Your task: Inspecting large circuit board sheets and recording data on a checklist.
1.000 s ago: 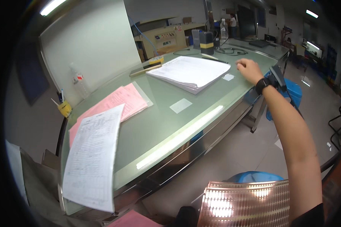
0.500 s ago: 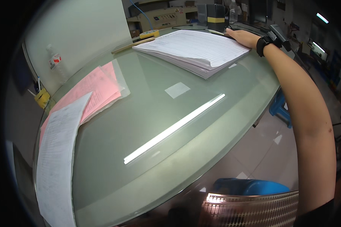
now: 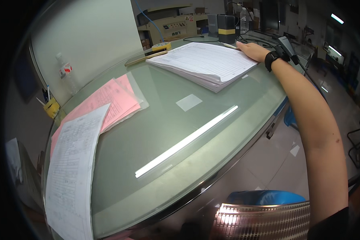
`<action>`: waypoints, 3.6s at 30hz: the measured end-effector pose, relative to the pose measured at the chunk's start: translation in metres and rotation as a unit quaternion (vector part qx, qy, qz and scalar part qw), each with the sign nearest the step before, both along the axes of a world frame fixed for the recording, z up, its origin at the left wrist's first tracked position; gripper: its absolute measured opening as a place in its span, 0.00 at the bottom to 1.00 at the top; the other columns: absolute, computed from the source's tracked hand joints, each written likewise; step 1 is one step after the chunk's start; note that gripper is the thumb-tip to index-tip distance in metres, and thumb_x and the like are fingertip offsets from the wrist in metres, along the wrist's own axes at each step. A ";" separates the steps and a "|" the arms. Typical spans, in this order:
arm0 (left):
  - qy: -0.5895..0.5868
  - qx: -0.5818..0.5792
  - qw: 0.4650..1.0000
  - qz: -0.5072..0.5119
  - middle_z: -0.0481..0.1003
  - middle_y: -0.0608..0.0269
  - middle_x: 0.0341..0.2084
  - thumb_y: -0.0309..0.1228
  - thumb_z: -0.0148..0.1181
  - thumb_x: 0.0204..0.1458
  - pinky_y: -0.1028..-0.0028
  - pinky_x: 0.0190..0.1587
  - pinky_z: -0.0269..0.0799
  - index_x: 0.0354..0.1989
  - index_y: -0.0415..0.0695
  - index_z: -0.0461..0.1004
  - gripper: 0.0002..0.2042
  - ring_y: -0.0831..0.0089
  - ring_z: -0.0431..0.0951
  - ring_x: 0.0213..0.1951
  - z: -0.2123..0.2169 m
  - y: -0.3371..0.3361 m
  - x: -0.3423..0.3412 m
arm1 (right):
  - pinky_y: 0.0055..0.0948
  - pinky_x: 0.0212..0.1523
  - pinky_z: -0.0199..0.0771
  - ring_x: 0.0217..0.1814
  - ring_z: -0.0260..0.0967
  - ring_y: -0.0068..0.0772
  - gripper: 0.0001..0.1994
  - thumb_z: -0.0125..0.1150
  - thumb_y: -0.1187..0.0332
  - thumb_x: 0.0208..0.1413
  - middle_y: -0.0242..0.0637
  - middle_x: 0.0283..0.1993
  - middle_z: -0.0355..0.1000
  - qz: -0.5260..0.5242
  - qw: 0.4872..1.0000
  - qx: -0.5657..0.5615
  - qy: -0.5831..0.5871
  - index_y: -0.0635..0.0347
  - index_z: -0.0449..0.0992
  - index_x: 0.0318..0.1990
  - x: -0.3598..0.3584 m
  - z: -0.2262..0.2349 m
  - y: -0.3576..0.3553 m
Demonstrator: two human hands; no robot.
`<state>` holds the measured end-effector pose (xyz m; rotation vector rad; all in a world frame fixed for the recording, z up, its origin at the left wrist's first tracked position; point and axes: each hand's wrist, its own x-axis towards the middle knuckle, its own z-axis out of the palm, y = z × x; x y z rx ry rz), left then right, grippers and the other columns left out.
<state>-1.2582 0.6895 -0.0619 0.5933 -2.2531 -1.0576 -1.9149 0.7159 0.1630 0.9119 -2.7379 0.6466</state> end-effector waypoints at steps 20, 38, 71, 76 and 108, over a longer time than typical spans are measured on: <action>-0.019 0.051 0.998 0.038 0.75 0.49 0.27 0.12 0.44 0.43 0.69 0.34 0.72 0.26 0.34 0.75 0.11 0.57 0.76 0.29 0.004 0.026 0.023 | 0.15 0.39 0.69 0.37 0.70 0.20 0.08 0.58 0.69 0.55 0.31 0.34 0.73 0.198 0.740 -0.642 0.031 0.63 0.74 0.39 0.108 0.000 0.103; 0.056 0.127 0.990 -0.033 0.72 0.57 0.28 0.13 0.42 0.47 0.80 0.30 0.69 0.30 0.35 0.74 0.11 0.75 0.72 0.26 -0.007 0.022 0.056 | 0.18 0.35 0.63 0.33 0.61 0.16 0.06 0.53 0.73 0.56 0.28 0.34 0.63 -0.193 0.826 -0.467 -0.249 0.64 0.70 0.39 0.536 -0.197 0.341; -0.186 0.161 0.690 -0.681 0.72 0.57 0.46 0.32 0.51 0.56 0.66 0.54 0.64 0.45 0.40 0.72 0.12 0.60 0.70 0.50 -0.049 0.144 0.111 | 0.17 0.30 0.68 0.30 0.67 0.17 0.07 0.50 0.72 0.58 0.35 0.33 0.72 -0.103 0.853 -0.398 -0.321 0.65 0.73 0.38 0.571 -0.231 0.333; -0.233 0.195 0.654 -0.693 0.73 0.58 0.42 0.31 0.50 0.56 0.68 0.52 0.66 0.41 0.40 0.74 0.10 0.62 0.71 0.48 -0.032 0.129 0.106 | 0.20 0.30 0.68 0.30 0.69 0.20 0.07 0.52 0.73 0.55 0.38 0.34 0.73 -0.047 0.925 -0.293 -0.238 0.66 0.75 0.37 0.571 -0.219 0.324; -0.114 0.116 0.971 -0.172 0.68 0.64 0.15 0.25 0.58 0.48 0.77 0.24 0.64 0.48 0.38 0.71 0.17 0.81 0.66 0.18 0.014 0.022 -0.042 | 0.27 0.42 0.71 0.41 0.73 0.32 0.09 0.58 0.74 0.48 0.40 0.40 0.75 0.068 0.879 -0.302 -0.363 0.63 0.76 0.38 0.583 -0.204 0.248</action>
